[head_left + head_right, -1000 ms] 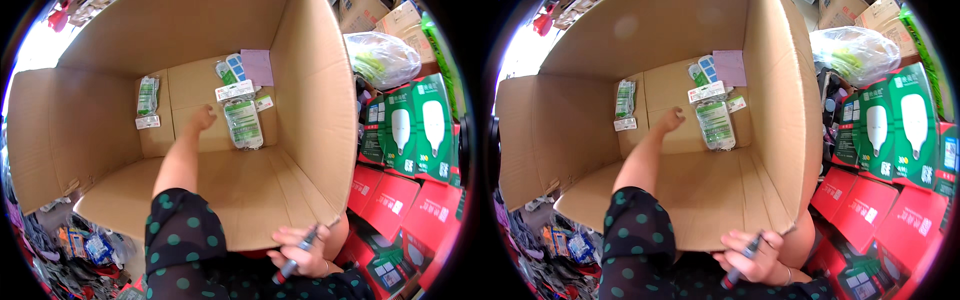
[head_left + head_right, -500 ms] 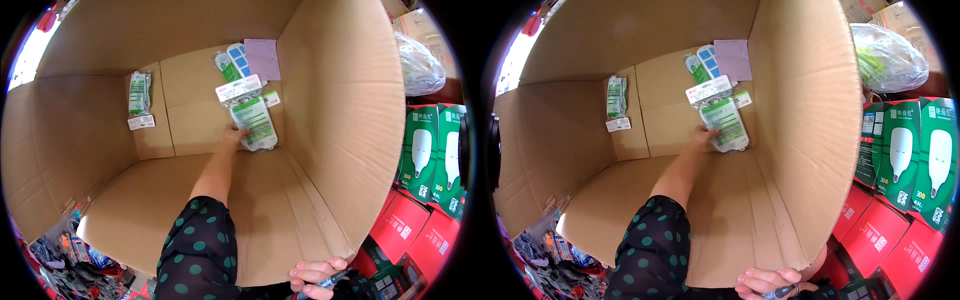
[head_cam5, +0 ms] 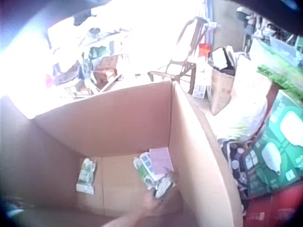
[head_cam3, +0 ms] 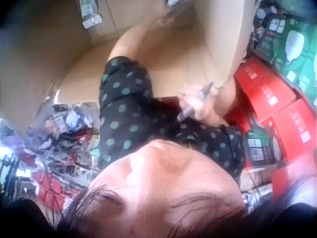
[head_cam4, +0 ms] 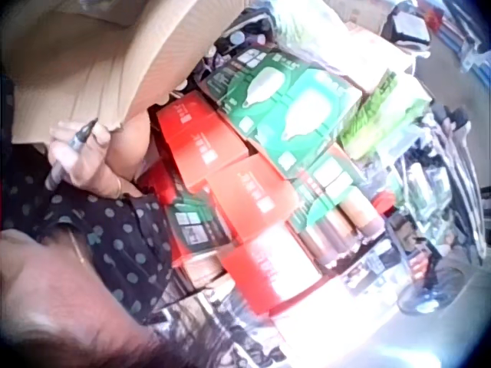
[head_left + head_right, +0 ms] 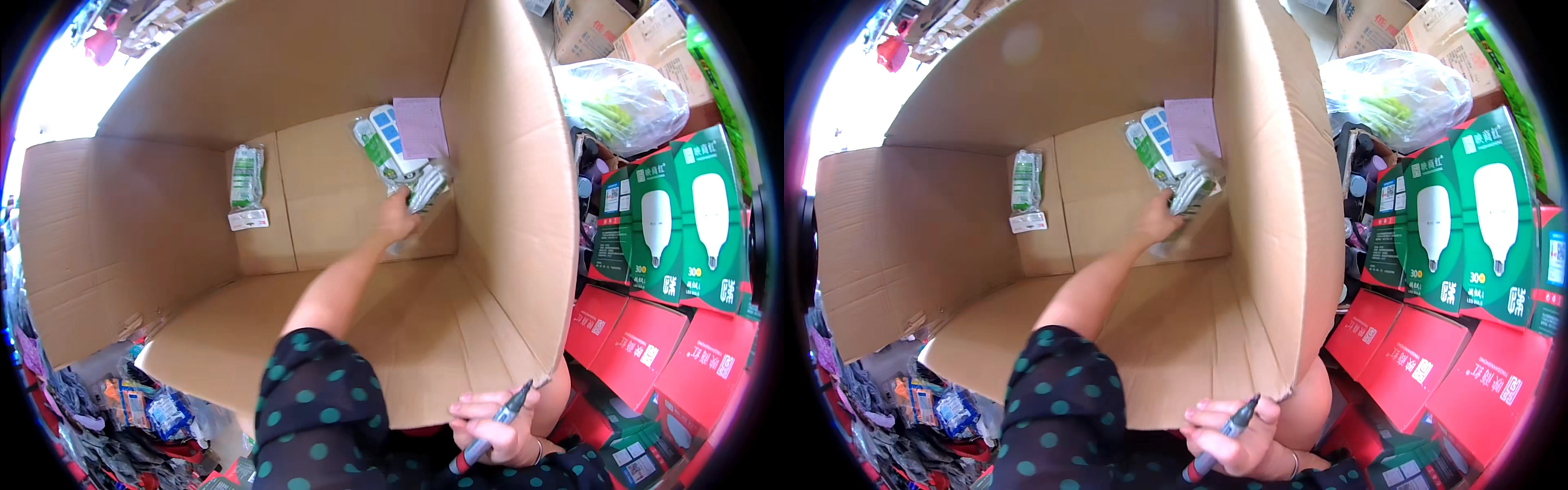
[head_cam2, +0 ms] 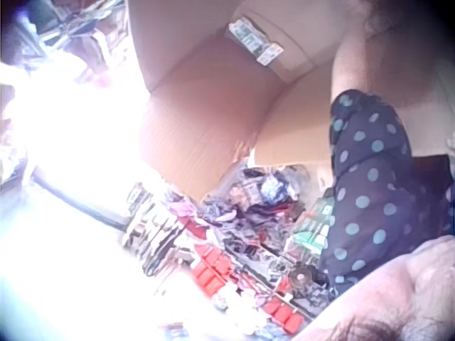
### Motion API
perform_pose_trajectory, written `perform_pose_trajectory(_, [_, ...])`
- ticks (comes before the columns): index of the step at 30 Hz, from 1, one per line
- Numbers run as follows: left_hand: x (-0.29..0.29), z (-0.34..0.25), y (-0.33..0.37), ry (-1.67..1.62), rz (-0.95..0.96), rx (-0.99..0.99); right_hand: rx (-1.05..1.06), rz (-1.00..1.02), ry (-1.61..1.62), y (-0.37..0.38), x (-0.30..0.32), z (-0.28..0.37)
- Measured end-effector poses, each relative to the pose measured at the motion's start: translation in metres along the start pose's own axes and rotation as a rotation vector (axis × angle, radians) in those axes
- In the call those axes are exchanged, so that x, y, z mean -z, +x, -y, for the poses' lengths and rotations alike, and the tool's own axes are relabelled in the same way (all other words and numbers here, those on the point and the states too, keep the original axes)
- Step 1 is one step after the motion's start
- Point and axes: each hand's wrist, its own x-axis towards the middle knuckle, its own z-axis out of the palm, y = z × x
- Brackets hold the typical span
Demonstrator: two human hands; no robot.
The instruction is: The person picks up power strips from a large cardboard box, writes on their packaging using a marker, and then places them on the floor next to other boxed items.
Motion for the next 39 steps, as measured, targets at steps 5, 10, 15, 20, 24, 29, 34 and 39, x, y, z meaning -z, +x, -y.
perform_pose_trajectory(5, [0.164,-0.077,-0.102,0.716,-0.222,-0.685,0.002,-0.142,0.008,0.012,0.000,0.000])
perform_pose_trajectory(10, [0.265,-0.130,-0.218,1.199,-0.487,-1.032,-0.002,-0.240,-0.062,0.029,0.000,0.012])
perform_pose_trajectory(15, [0.302,-0.140,-0.337,0.936,-0.992,-0.759,-0.018,-0.461,0.214,0.021,-0.024,0.009])
perform_pose_trajectory(20, [0.229,-0.140,-0.437,-0.774,-0.934,-0.266,0.082,-0.362,0.900,0.011,-0.026,0.050])
perform_pose_trajectory(24, [0.144,-0.108,-0.473,-1.650,-0.730,-0.163,0.255,-0.168,1.169,-0.004,-0.038,0.098])
perform_pose_trajectory(29, [0.093,-0.116,-0.491,-1.745,-0.757,-0.204,0.203,0.062,1.034,-0.033,-0.066,0.122])
perform_pose_trajectory(34, [0.094,-0.142,-0.509,-1.690,-0.780,-0.114,0.048,0.024,0.804,-0.055,-0.084,0.114])
perform_pose_trajectory(39, [0.079,-0.130,-0.511,-1.621,-0.792,-0.245,0.141,0.007,0.708,-0.059,-0.089,0.118])
